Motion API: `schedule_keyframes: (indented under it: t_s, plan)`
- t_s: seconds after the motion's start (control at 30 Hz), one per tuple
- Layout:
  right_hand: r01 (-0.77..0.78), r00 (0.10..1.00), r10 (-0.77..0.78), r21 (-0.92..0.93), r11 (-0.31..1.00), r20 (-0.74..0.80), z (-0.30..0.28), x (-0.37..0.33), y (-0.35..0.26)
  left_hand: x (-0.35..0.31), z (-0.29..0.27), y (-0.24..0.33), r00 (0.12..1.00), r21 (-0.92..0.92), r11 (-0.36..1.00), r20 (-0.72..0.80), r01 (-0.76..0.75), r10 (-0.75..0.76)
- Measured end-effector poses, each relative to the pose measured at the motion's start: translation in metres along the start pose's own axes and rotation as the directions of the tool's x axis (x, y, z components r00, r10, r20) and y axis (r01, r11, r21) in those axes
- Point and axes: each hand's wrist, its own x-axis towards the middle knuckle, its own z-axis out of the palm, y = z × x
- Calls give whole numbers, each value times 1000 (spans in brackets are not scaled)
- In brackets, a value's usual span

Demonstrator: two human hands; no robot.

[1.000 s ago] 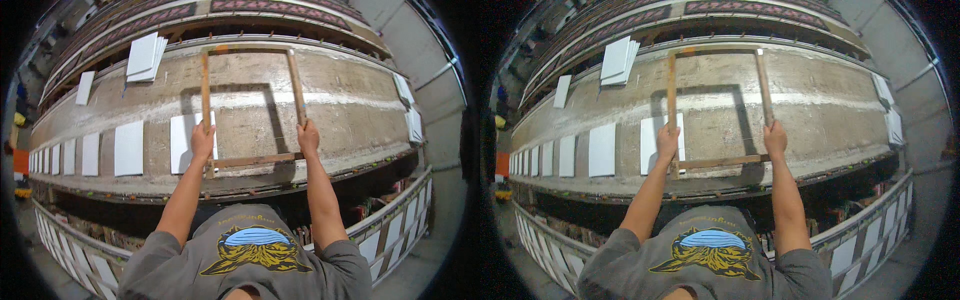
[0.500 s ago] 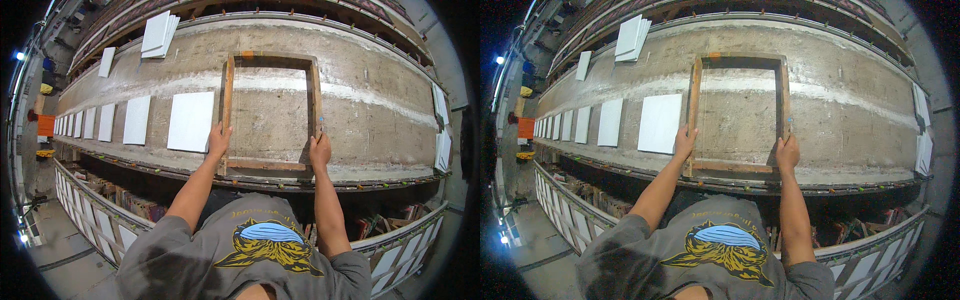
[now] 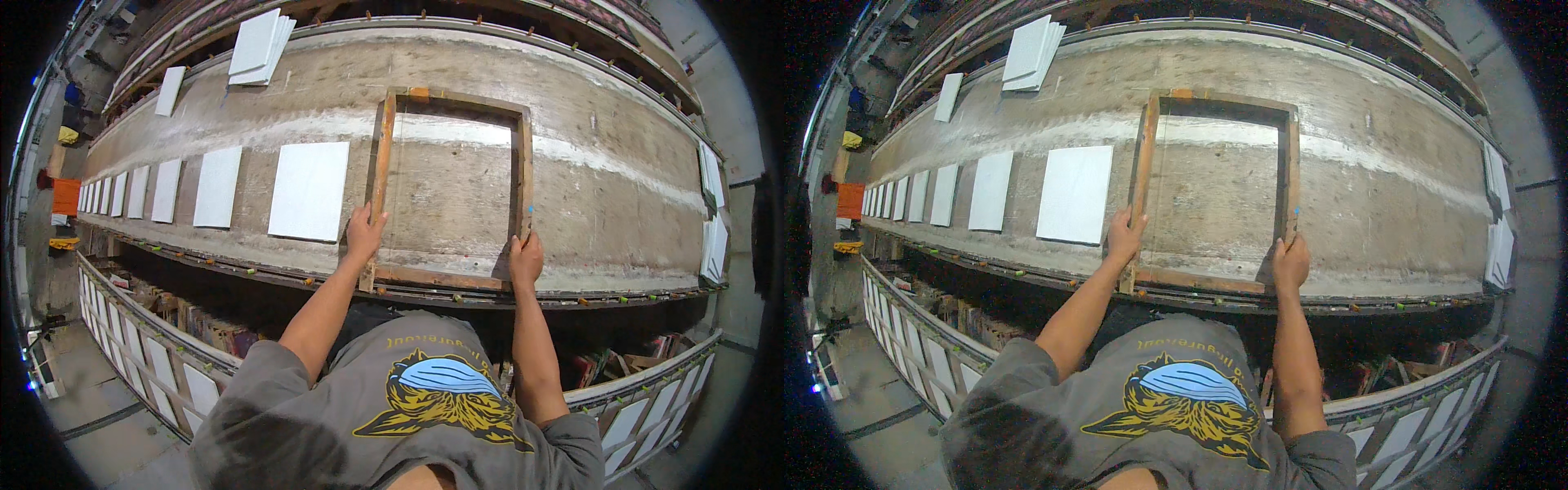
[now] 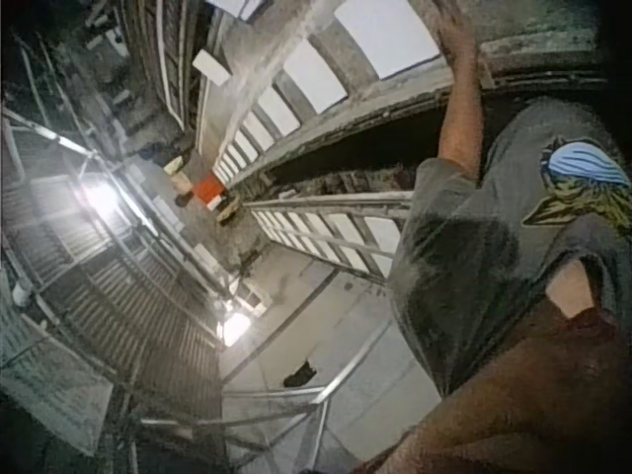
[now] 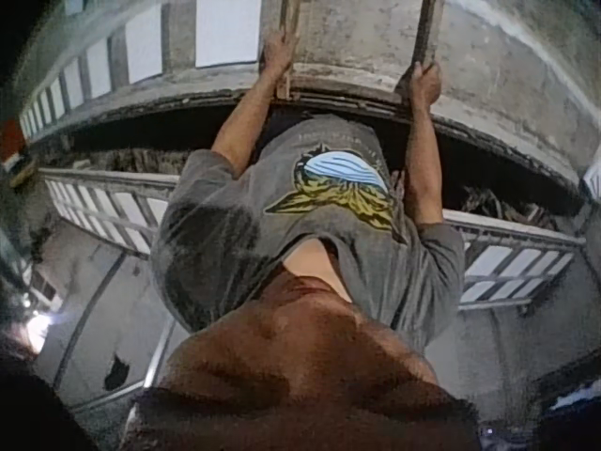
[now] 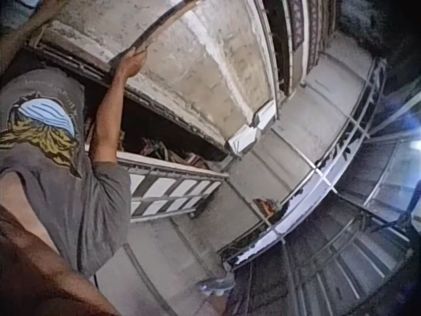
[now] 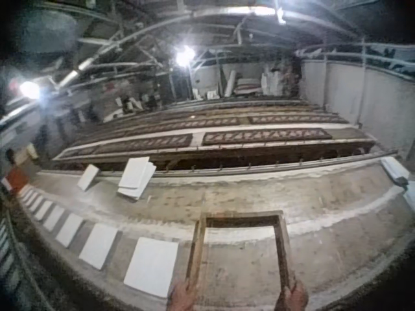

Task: The person repeatedly picks up white rectangular tiles and places them into a wooden frame on a workbench, then removes them and repeats the cycle. The person handles the tiles one at a time, aligning them within the frame before taking them out again.

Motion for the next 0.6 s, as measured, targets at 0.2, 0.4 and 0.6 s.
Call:
schedule_keyframes:
  t_s: [0.2,0.4,0.6]
  plan:
    - [0,1000,0,13,1000,-13,-4,-5,-1,-2,0,4,1000,23,1000,7,19,-20]
    - [20,1000,-20,-3,1000,-5,-3,-1,3,-6,4,6,999,48,998,-14,41,-40]
    - [-5,1000,5,-20,1000,1,-3,-1,9,-16,7,5,997,11,998,13,69,-70]
